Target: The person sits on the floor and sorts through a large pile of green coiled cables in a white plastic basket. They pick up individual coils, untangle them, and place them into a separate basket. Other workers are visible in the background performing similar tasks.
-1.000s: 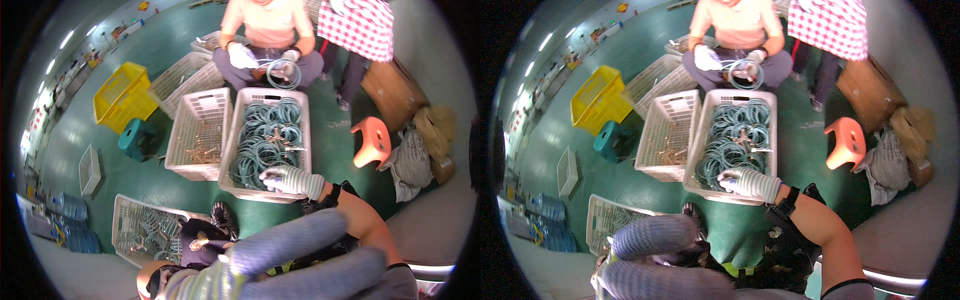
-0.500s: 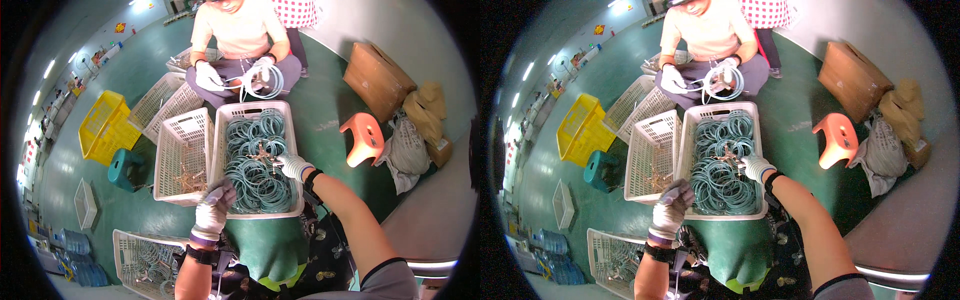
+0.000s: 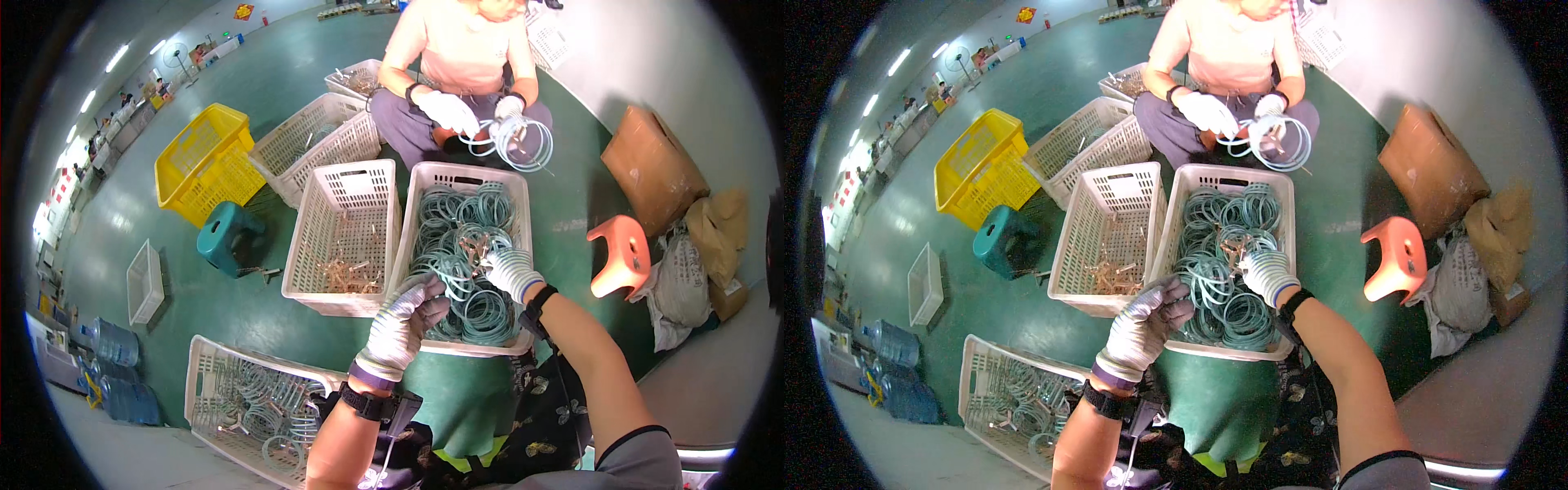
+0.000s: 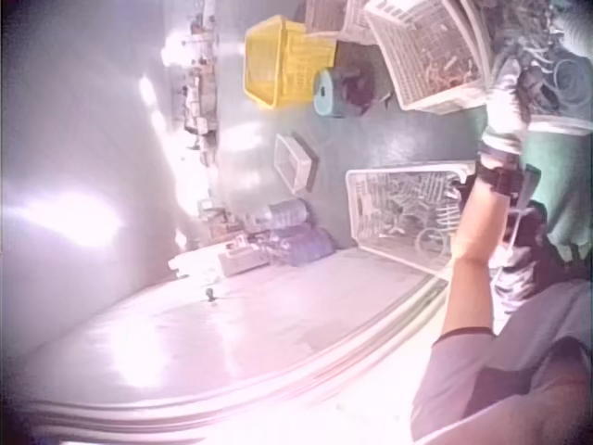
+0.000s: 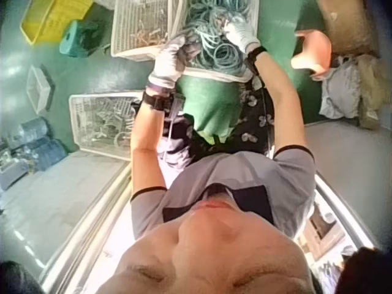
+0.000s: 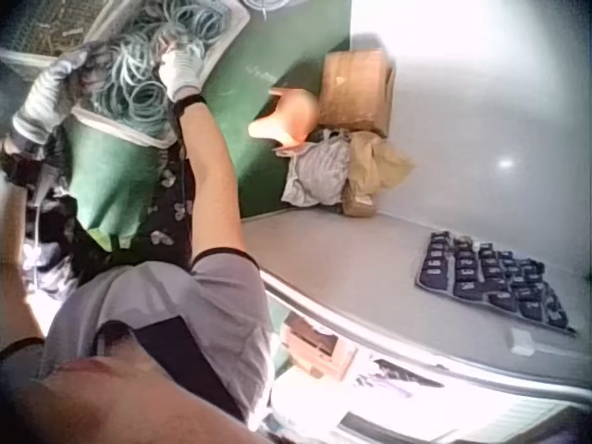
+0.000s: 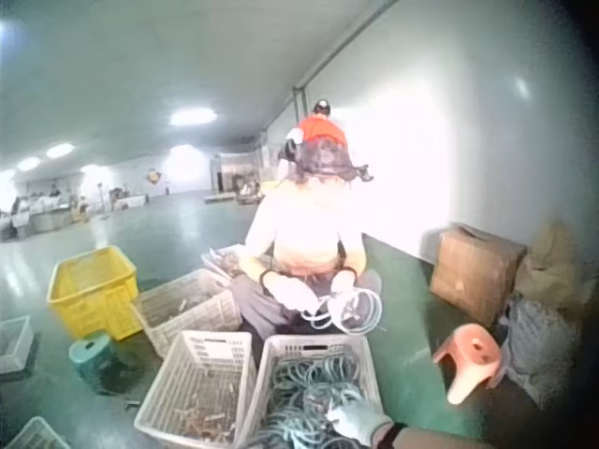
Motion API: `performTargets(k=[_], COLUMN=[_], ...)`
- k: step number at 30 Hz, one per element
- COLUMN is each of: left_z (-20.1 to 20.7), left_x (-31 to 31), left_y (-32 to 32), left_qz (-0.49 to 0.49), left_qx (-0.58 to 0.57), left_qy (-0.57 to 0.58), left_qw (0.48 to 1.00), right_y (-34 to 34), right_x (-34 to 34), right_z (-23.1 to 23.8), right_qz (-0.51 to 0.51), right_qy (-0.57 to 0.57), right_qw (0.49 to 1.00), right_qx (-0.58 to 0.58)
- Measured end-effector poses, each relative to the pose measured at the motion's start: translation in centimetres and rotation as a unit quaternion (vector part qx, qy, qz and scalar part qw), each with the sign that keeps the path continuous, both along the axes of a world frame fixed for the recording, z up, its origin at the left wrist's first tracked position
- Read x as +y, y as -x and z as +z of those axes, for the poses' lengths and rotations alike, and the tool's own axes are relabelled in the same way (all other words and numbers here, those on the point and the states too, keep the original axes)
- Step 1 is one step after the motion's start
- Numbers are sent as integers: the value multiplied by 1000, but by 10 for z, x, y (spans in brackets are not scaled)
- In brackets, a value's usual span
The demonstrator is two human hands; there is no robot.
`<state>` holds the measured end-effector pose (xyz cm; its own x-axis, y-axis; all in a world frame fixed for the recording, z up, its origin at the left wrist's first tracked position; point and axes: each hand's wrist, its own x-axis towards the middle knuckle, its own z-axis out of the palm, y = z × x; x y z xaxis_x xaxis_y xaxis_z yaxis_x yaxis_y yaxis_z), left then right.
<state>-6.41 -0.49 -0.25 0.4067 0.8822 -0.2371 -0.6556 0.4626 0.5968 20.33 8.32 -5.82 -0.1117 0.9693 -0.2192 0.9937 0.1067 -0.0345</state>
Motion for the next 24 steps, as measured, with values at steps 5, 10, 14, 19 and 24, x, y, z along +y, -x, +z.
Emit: performTargets(k=[5,10,14,19,24], left_z=[-2,-1,4,-10,-9], left_x=[0,4,2,7,13], left_y=[6,1,2,3,-8], left_qz=[-4,0,17,10,29], left_qx=[-10,-39,18,14,61], left_qy=[-10,-27,-5,-11,11], left_qw=[1000,999,1000,1000,998], right_y=[-3,-26,-7,-9,-4], right_x=[-7,-19,-25,-22,-22], right_z=[42,19,17,20,18], right_qz=[-80,-169,-148,-204,-193], right_qy=[-35,2,142,71,54], right_qw=[994,825,966,823,772], right_qx=[68,539,158,526,603])
